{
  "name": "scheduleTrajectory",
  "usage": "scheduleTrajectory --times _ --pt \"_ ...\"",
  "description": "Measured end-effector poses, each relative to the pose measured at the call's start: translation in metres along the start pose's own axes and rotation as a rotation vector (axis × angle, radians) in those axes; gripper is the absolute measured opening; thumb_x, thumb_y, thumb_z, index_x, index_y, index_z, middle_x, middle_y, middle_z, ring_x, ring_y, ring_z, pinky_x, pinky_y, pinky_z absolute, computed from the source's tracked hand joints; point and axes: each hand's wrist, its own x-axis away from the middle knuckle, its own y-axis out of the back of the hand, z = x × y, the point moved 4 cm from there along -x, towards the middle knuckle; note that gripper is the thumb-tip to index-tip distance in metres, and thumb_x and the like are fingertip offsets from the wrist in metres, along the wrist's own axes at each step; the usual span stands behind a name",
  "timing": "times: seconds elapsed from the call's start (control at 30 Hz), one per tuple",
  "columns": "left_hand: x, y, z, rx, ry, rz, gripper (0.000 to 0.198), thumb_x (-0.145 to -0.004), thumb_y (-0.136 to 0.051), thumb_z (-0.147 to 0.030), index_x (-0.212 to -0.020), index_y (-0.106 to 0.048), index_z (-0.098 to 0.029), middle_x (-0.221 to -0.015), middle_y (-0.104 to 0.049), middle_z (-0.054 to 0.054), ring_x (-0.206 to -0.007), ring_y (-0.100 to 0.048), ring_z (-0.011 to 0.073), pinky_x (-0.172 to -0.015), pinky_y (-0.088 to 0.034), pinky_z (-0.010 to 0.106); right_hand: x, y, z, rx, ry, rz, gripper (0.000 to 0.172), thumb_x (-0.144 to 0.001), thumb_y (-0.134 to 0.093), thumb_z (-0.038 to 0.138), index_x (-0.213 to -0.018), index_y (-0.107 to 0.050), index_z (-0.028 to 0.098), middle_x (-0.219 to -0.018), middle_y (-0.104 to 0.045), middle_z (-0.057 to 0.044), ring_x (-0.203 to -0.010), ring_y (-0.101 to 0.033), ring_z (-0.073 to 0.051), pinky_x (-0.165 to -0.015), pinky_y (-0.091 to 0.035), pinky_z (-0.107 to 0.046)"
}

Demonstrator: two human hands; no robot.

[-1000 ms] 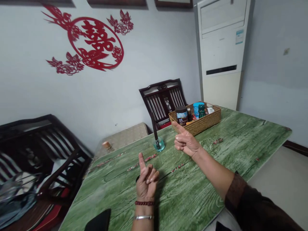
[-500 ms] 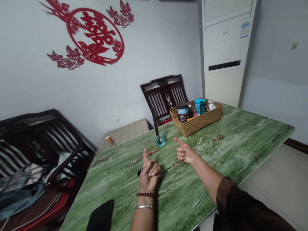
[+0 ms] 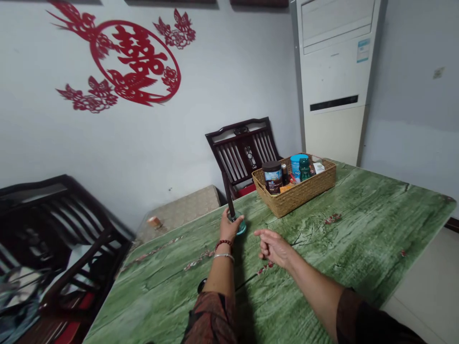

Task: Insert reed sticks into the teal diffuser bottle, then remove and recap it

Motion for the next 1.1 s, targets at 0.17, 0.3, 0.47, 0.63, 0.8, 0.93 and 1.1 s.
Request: scheduleTrajectory --times 0.17,0.3,0.47,0.63,0.8,0.93,1.1 --pt "0.030 0.010 -0.002 -0.094 -0.054 0.046 0.064 -0.060 -0.084 -0.034 -0.116 -0.057 -0.017 -0.102 -0.067 0.008 -0.104 -0.065 0.0264 -0.099 -0.046 0.048 0.003 -0.003 0.014 0.221 0.117 -0.121 0.043 -0.076 -0.071 0.051 -0.103 -0.059 0.020 -0.056 -0.049 0.010 -0.046 -0.041 -0.009 -0.056 -0.041 -0.027" --pt "0.088 0.029 -0.008 -0.133 -0.087 0.091 0.066 -0.062 -0.083 -0.042 -0.118 -0.058 -0.018 -0.102 -0.068 0.008 -0.099 -0.066 0.0262 -0.096 -0.047 0.047 0.020 -0.027 0.044 0.732 0.422 -0.198 0.032 -0.087 -0.058 0.041 -0.112 -0.061 0.021 -0.085 -0.068 -0.001 -0.077 -0.062 -0.015 -0.077 -0.048 -0.031" --pt "0.159 0.038 -0.023 -0.169 -0.201 0.197 0.067 -0.068 -0.081 -0.042 -0.124 -0.055 -0.020 -0.121 -0.066 0.011 -0.112 -0.063 0.0284 -0.100 -0.045 0.046 0.034 -0.071 0.051 1.004 0.426 -0.152 0.047 -0.089 -0.058 0.033 -0.133 -0.051 0.019 -0.121 -0.067 -0.011 -0.102 -0.065 -0.019 -0.092 -0.048 -0.035" --pt "0.188 0.038 -0.035 -0.158 -0.230 0.275 0.077 -0.067 -0.082 -0.043 -0.132 -0.048 -0.019 -0.128 -0.064 0.016 -0.119 -0.061 0.0325 -0.102 -0.045 0.050 0.039 -0.096 0.046 1.162 0.308 -0.163 0.025 -0.087 -0.065 0.028 -0.111 -0.065 0.020 -0.108 -0.073 -0.007 -0.101 -0.067 -0.020 -0.089 -0.048 -0.031" --pt "0.184 0.067 -0.033 -0.077 -0.201 0.347 0.078 -0.072 -0.075 -0.054 -0.137 -0.048 -0.020 -0.142 -0.054 0.018 -0.131 -0.053 0.0335 -0.109 -0.041 0.051 0.045 -0.107 0.043 1.252 0.253 -0.189 0.014 -0.093 -0.058 0.028 -0.090 -0.068 0.018 -0.089 -0.074 -0.005 -0.087 -0.066 -0.020 -0.078 -0.047 -0.027" --pt "0.159 0.121 -0.010 -0.150 -0.101 0.099 0.063 -0.084 -0.058 -0.059 -0.134 -0.053 -0.021 -0.140 -0.057 0.016 -0.130 -0.054 0.0325 -0.106 -0.044 0.051 0.045 -0.122 0.052 1.076 0.363 -0.197 0.020 -0.096 -0.052 0.026 -0.084 -0.066 0.019 -0.086 -0.074 -0.003 -0.087 -0.066 -0.017 -0.082 -0.047 -0.026" --pt "0.145 0.145 0.012 -0.500 -0.087 0.034 0.051 -0.073 -0.065 -0.040 -0.120 -0.063 -0.019 -0.128 -0.063 0.019 -0.129 -0.053 0.0379 -0.107 -0.038 0.057 0.062 -0.148 0.104 0.707 0.614 -0.153 0.034 -0.100 -0.043 0.041 -0.082 -0.062 0.019 -0.079 -0.070 -0.002 -0.081 -0.067 -0.015 -0.087 -0.050 -0.029"
